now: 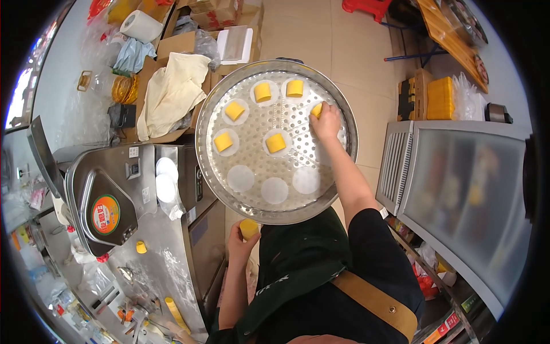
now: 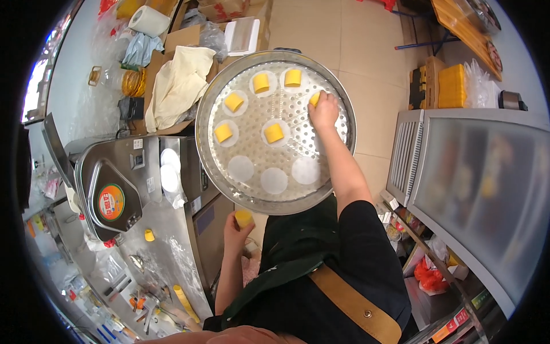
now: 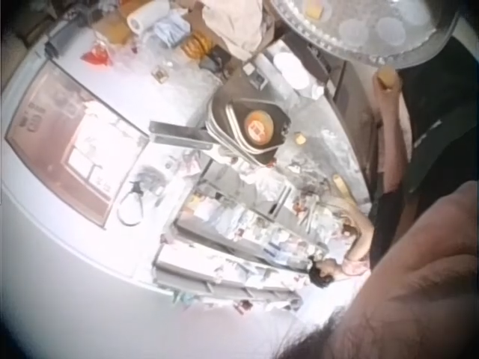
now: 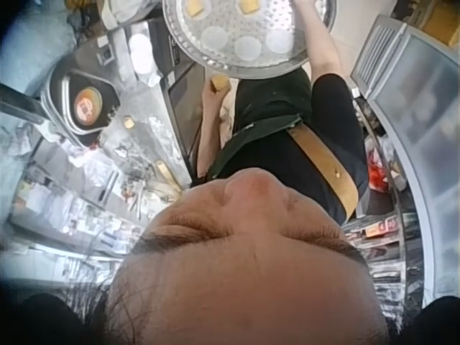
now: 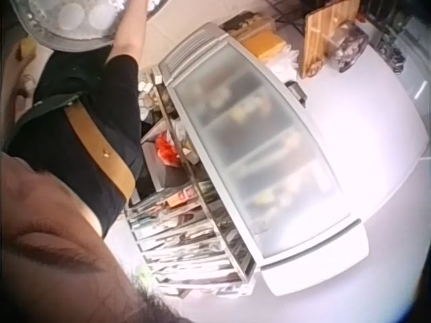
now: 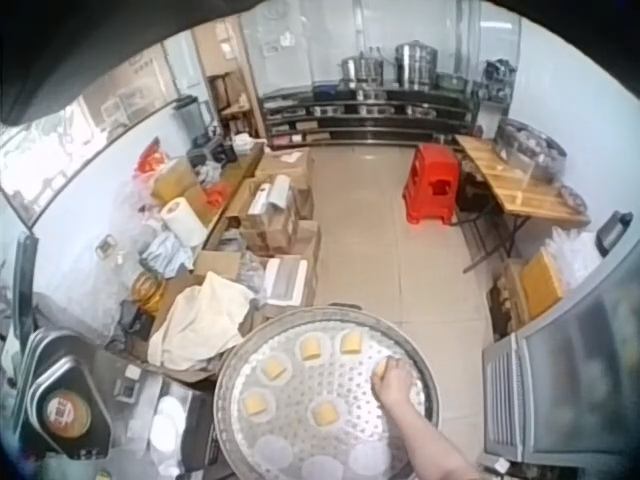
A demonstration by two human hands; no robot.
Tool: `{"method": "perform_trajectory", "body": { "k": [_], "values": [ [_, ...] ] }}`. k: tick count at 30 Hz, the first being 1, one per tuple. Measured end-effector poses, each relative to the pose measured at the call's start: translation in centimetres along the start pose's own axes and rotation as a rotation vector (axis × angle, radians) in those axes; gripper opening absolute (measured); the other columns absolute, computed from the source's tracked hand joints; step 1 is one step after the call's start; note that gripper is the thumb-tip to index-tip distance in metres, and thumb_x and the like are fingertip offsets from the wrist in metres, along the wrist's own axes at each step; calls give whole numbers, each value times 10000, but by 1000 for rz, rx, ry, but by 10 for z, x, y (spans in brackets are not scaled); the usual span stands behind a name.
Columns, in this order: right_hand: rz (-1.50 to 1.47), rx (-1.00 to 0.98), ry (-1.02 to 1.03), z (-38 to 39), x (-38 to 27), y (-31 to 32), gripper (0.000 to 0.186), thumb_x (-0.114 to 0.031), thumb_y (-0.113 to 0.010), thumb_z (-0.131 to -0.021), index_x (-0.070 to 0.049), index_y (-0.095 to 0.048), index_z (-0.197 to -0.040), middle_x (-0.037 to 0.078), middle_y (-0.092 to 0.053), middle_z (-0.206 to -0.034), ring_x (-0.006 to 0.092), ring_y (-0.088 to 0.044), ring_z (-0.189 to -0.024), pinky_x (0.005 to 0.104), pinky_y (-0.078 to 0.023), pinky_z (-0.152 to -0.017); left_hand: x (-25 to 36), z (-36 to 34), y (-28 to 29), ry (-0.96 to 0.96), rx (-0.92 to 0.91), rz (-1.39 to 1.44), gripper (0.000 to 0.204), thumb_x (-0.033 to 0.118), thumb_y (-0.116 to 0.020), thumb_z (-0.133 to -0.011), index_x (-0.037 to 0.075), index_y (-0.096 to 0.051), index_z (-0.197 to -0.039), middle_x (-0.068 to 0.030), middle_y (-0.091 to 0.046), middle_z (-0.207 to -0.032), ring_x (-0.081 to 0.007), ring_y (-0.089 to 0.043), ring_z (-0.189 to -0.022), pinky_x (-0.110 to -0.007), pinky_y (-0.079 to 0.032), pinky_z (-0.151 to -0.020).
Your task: Placing shaped dough onto steamer liners and assembling the steamer stack.
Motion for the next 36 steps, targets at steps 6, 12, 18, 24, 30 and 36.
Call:
{"method": "perform_trajectory", "body": {
  "k": [6,12,18,24,30,36],
  "values": [
    [-333,199,142,31,-21,84,553,-207,-691,-652,9,-455,-1103,160,-494,-1063,315,-469,-979,378,-396,-823,64,-51,-71,-317,-98,-383,493,100,-702,-632,8,-460,-1052,-121,-532,-965,-213,-525,-938,-309,-412,-812],
    [-448,241,-22,114,52,159,325,-66,-627,-712,10,-511,-1005,138,-542,-936,258,-542,-862,318,-434,-753,93,-114,-192,-678,-312,-741,441,137,-682,-601,40,-492,-987,-129,-511,-907,-297,-497,-888,-383,-387,-768],
    [-537,112,-328,191,122,162,285,-44,-617,-722,16,-521,-984,101,-558,-871,184,-558,-810,276,-452,-684,82,-140,-276,-1118,-622,-1166,380,75,-630,-556,75,-508,-916,-82,-486,-856,-251,-484,-872,-354,-343,-758],
    [-568,109,-457,229,148,156,282,-15,-618,-714,15,-524,-979,98,-558,-840,177,-560,-775,270,-450,-668,70,-149,-304,-1164,-758,-1325,412,58,-625,-523,69,-515,-920,-78,-486,-852,-246,-486,-867,-350,-342,-763],
    [-607,95,-430,232,140,154,277,-1,-623,-702,18,-529,-962,107,-557,-814,186,-560,-743,263,-447,-651,63,-157,-306,-1141,-731,-1351,411,59,-616,-532,67,-520,-932,-82,-495,-875,-252,-491,-878,-353,-342,-772],
    [-558,-35,-381,230,124,146,278,-35,-608,-732,16,-532,-994,87,-575,-831,153,-568,-765,259,-462,-685,67,-154,-295,-1160,-560,-1219,466,64,-606,-557,64,-512,-1013,-86,-502,-910,-252,-486,-903,-359,-345,-789]
  ]
}}
Point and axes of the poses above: each hand's wrist, its own z-axis away from the middle knuckle, its own y-axis out of the back of the hand, x = y × z, the point moved 7 cm from there along -z, towards the middle knuckle
